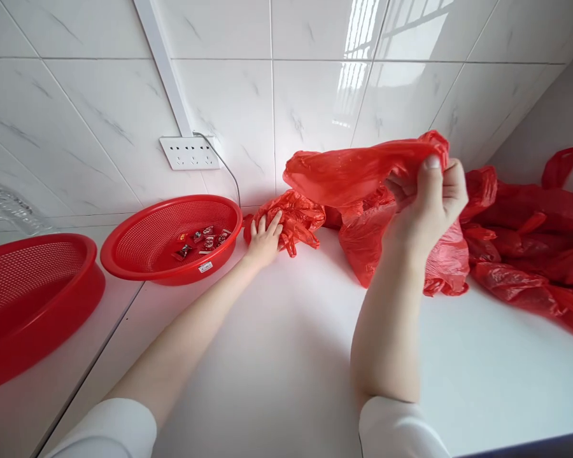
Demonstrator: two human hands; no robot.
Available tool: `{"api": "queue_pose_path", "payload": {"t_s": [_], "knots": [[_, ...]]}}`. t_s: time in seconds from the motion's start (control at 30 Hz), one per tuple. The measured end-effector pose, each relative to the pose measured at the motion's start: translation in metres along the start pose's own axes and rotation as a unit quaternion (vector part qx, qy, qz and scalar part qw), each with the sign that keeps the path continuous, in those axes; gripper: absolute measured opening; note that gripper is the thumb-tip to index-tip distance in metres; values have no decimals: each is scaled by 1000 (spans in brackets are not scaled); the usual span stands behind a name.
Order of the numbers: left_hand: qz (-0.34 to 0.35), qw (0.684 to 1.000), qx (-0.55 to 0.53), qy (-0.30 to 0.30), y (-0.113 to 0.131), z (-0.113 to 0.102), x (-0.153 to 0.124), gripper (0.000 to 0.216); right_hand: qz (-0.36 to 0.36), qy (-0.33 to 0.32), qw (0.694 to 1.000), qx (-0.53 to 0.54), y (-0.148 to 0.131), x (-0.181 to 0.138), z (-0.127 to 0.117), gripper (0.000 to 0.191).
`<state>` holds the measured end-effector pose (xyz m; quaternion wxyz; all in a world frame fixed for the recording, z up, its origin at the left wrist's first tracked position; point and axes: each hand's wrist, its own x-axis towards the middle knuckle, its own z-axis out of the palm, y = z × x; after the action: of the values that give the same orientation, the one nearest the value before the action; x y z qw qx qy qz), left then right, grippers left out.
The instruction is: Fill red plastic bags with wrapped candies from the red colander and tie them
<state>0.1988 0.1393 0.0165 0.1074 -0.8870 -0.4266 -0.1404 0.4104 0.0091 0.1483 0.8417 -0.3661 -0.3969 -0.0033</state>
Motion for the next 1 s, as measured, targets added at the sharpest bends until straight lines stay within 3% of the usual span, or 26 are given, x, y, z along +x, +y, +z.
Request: {"api": "queue_pose_path", "payload": {"t_s": [0.1,0.17,0.27,0.33,0.4,0.53,0.6,0.67,0.77,0.87,1.0], "knots": [[8,994,-88,-57,-4,1,22,65,14,-83,996,-15,-25,-6,-6,8],[-27,983,-168,-71,-8,-10,34,61,29,-170,984,-44,-39,-14,-5,9],[-85,964,-249,30,-14,-44,35,61,34,-282,948,-147,-53,-26,1,12],[-84,944,-292,128,-18,-75,19,57,0,-301,922,-243,-58,-33,6,9],[-37,920,-333,204,-18,-108,-8,53,-38,-307,903,-297,-62,-39,13,15],[110,902,-329,257,-2,-157,-76,25,11,-426,864,-269,-67,-57,32,36],[198,915,-285,205,12,-164,-105,17,50,-488,837,-243,-66,-69,43,40],[218,948,-185,142,26,-160,-127,20,80,-517,824,-218,-63,-81,54,40],[145,987,-34,58,36,-147,-148,30,163,-512,820,-194,-58,-94,64,37],[33,999,32,-16,32,-140,-155,34,233,-503,809,-197,-57,-96,62,39],[-89,990,90,-67,19,-142,-155,41,220,-533,788,-215,-62,-92,52,47]]}}
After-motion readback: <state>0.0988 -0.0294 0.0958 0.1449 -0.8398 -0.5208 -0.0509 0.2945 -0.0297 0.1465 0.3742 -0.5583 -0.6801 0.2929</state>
